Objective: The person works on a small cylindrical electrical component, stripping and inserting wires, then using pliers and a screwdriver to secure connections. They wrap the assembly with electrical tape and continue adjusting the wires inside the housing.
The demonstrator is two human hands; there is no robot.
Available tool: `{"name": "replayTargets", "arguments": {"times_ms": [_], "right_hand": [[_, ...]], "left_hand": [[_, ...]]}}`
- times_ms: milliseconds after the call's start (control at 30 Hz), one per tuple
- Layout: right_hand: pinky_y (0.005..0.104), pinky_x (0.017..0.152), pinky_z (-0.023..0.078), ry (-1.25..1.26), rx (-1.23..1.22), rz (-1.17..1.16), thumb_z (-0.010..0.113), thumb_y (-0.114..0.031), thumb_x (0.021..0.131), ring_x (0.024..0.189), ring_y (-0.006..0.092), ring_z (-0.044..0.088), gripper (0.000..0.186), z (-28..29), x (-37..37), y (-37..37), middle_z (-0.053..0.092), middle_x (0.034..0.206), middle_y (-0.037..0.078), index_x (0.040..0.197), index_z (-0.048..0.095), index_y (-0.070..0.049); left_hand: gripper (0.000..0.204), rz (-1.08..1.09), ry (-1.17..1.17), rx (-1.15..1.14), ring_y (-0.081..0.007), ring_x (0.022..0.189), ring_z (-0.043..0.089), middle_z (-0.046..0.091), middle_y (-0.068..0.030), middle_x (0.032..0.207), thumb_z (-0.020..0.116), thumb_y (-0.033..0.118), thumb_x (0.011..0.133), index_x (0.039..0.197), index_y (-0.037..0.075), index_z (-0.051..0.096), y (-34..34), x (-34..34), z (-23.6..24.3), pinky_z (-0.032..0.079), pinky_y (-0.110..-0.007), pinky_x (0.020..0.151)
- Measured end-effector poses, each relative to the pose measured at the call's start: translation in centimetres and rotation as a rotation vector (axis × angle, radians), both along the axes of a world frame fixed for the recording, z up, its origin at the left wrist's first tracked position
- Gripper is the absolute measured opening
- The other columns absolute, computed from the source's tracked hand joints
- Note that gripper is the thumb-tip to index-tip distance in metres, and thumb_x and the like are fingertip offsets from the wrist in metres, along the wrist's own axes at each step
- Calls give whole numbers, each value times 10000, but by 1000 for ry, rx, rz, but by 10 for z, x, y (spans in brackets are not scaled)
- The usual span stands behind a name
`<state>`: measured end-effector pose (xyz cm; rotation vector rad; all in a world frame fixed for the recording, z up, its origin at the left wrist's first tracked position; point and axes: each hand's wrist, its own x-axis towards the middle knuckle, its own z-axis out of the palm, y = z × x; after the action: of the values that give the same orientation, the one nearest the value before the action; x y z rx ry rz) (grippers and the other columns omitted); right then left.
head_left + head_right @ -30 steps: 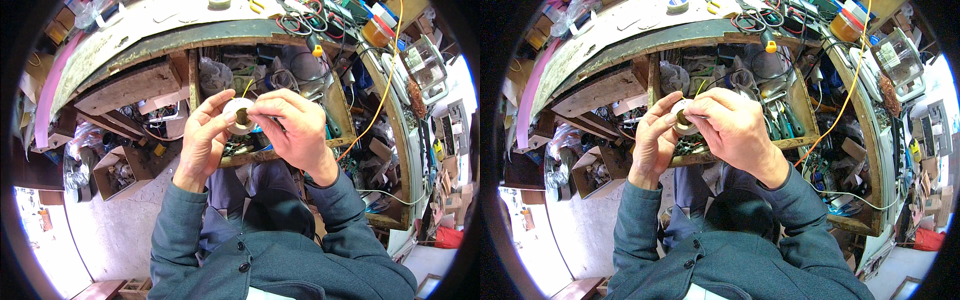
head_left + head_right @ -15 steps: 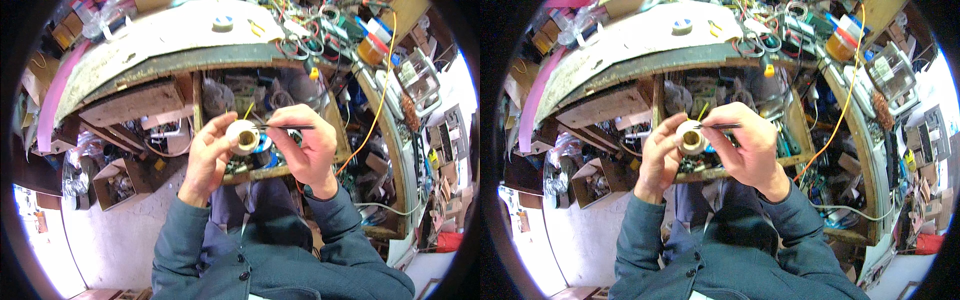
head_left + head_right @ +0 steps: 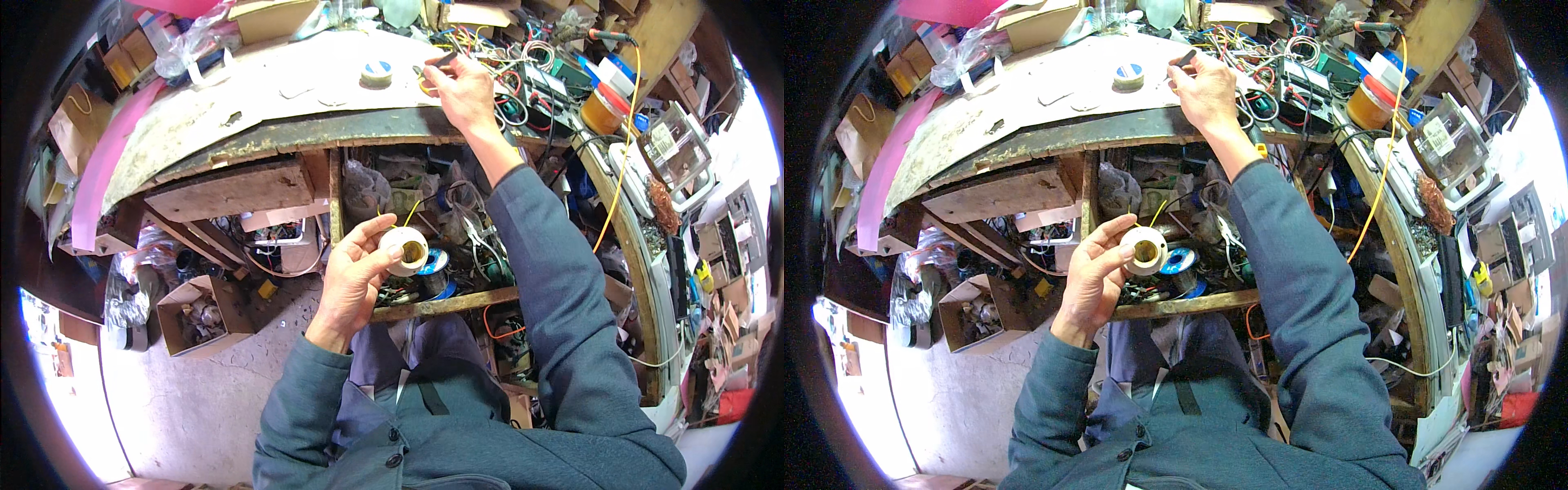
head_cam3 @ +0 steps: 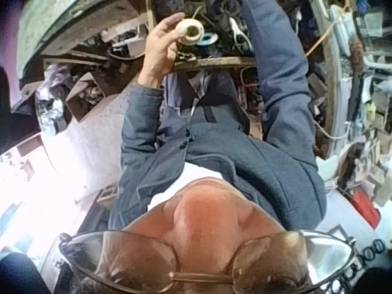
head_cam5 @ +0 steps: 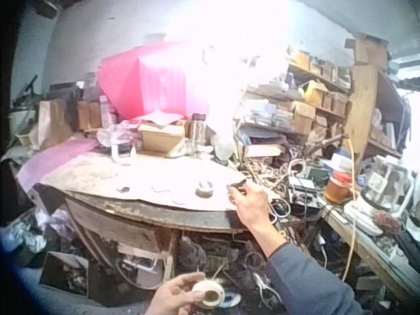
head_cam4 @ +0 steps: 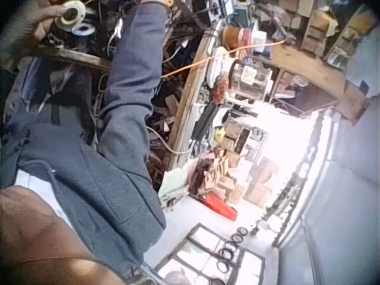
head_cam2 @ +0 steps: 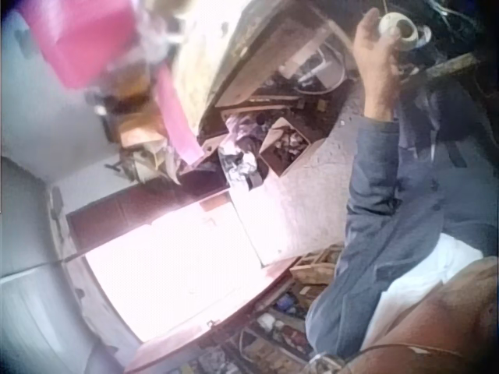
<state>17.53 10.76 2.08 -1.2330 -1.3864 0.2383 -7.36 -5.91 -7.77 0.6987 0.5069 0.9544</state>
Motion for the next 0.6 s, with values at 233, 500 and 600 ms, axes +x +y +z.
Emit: {"name": "replayTargets", "arguments": {"times_ms": [233,500,600], "right_hand": [[306,715,611,-57,-27,-44,716,-95,971,769,162,798,117,-6,0,28,802,843,92,1028,776,-13],[293,584,632,95,42,-49,691,-58,993,733,158,789,111,3,9,22,789,864,113,1049,758,11],[290,597,623,76,31,-77,710,-76,987,726,154,787,119,4,20,24,793,862,106,1054,769,1]], "left_hand": [[659,3,23,-7,-225,1206,672,682,-150,1313,820,74,908,1492,-33,534,-1,-2,2,543,-359,1043],[673,-7,10,-23,-237,1227,664,670,-165,1329,815,55,901,1498,-44,520,-1,-1,1,535,-374,1074],[673,-14,2,-28,-238,1231,663,667,-168,1334,816,53,902,1497,-48,518,0,-1,2,537,-375,1076]]}}
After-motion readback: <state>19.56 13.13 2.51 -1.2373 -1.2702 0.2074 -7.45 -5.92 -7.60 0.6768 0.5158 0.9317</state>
